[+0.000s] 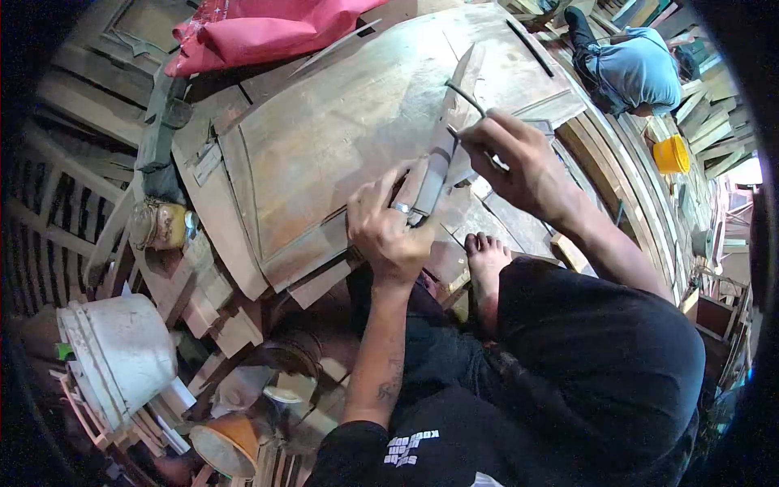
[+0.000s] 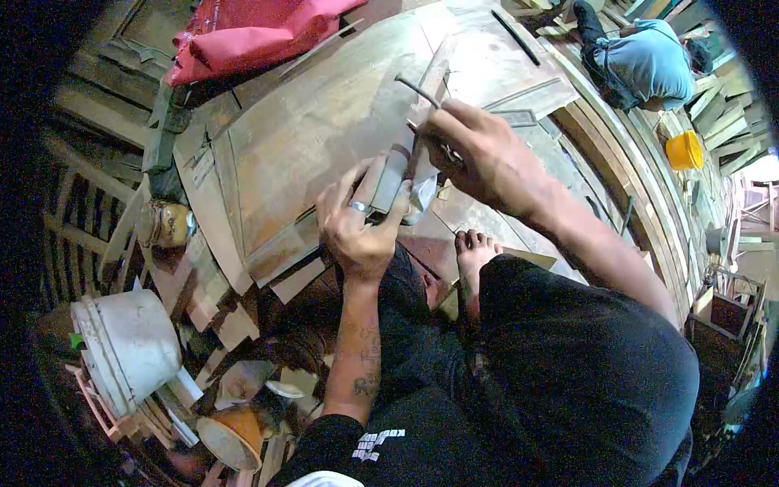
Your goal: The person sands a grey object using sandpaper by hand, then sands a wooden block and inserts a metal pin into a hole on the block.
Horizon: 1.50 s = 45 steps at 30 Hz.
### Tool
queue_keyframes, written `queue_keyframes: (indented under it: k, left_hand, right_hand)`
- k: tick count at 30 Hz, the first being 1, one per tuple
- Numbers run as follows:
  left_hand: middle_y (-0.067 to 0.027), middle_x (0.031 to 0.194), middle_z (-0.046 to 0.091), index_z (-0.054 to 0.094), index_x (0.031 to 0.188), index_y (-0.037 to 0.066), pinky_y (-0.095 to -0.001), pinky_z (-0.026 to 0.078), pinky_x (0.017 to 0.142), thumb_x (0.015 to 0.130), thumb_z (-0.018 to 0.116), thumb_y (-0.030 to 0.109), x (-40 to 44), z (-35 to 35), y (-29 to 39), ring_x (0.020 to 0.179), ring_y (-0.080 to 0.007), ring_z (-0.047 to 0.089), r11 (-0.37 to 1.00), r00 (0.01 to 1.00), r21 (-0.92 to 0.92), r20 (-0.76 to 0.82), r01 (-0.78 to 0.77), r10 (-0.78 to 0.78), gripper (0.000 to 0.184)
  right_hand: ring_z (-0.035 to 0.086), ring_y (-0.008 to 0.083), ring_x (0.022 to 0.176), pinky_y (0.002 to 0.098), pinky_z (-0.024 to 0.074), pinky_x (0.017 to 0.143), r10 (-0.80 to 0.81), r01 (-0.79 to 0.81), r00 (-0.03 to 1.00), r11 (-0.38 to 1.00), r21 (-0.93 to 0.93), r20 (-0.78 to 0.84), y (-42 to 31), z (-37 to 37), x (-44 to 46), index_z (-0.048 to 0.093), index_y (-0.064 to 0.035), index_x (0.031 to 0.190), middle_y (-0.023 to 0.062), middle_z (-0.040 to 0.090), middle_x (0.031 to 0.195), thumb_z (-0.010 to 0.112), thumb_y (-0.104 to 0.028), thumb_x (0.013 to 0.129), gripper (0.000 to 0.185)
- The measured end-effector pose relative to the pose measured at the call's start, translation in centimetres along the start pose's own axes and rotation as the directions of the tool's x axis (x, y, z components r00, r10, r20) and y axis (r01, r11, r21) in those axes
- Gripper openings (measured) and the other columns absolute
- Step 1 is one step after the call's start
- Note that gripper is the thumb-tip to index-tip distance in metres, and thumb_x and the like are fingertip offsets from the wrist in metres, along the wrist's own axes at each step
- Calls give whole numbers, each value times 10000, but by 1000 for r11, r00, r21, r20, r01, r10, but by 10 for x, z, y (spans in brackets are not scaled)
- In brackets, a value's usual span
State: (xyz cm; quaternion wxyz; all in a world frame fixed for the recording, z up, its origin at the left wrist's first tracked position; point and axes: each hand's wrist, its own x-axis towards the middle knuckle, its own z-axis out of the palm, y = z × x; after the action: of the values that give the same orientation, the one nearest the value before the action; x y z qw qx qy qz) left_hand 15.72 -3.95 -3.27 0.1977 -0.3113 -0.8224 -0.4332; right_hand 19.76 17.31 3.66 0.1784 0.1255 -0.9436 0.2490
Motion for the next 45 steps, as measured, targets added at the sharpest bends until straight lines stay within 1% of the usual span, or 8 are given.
queue_keyframes:
  k: [4,8,12,16,22,26,38,45]
  left_hand:
    - [-102,1206,754,790,1202,61,-464,498,962,803,863,244,3,-4,2,1058,-322,704,1000,998,-3,52,22,-22,445]
    - [-102,1206,753,795,1204,73,-451,493,971,803,866,252,0,-2,0,1061,-321,703,1000,999,17,26,18,-18,445]
    - [-107,1216,744,785,1235,80,-467,495,970,818,867,266,3,-5,4,1053,-342,697,1000,998,10,49,27,-28,464]
    - [-110,1225,740,780,1234,75,-458,494,975,798,867,233,0,-4,1,1062,-343,694,1000,999,6,33,16,-17,472]
    - [-103,1206,750,781,1200,57,-468,498,971,767,882,209,1,-3,3,1064,-345,702,999,997,-2,58,46,-46,470]
    - [-109,1198,754,786,1194,57,-469,496,988,781,878,212,0,0,0,1074,-343,700,1000,1000,-21,-1,-3,3,451]
    - [-140,1185,745,786,1220,58,-484,504,957,809,883,274,-3,1,-4,1040,-366,698,1000,1000,28,0,-13,13,474]
    - [-147,1151,754,780,1244,47,-473,509,946,819,887,237,1,1,0,1004,-367,698,1000,1000,0,-24,3,-3,477]
  right_hand:
    - [681,329,865,429,580,730,-176,163,975,982,100,136,-15,-1,-6,654,-43,1143,135,640,993,777,-31,885,286]
    - [702,324,886,417,595,762,41,-45,996,997,61,75,6,-9,6,647,-33,1211,140,644,1019,747,-25,919,309]
    - [676,378,930,460,581,753,-134,118,981,986,119,140,-19,-5,-3,640,-43,1180,151,614,995,774,-35,885,324]
    - [707,267,808,384,589,691,-17,17,1000,1000,8,-5,7,-7,8,692,-41,1178,115,662,999,781,-22,893,299]
    - [693,265,803,398,577,677,-191,188,981,978,85,26,-3,-4,7,700,-61,1181,108,644,958,789,-9,860,337]
    - [725,268,860,382,598,730,1,-5,997,999,44,82,9,-16,13,722,-45,1243,128,658,1012,777,-1,891,358]
    - [718,302,879,402,595,745,-102,100,993,994,36,62,6,-9,13,731,-56,1170,118,668,1030,760,-32,931,242]
    - [696,304,1007,392,590,845,-17,20,999,997,70,-49,15,1,13,695,-66,1211,141,627,1171,781,-131,952,280]
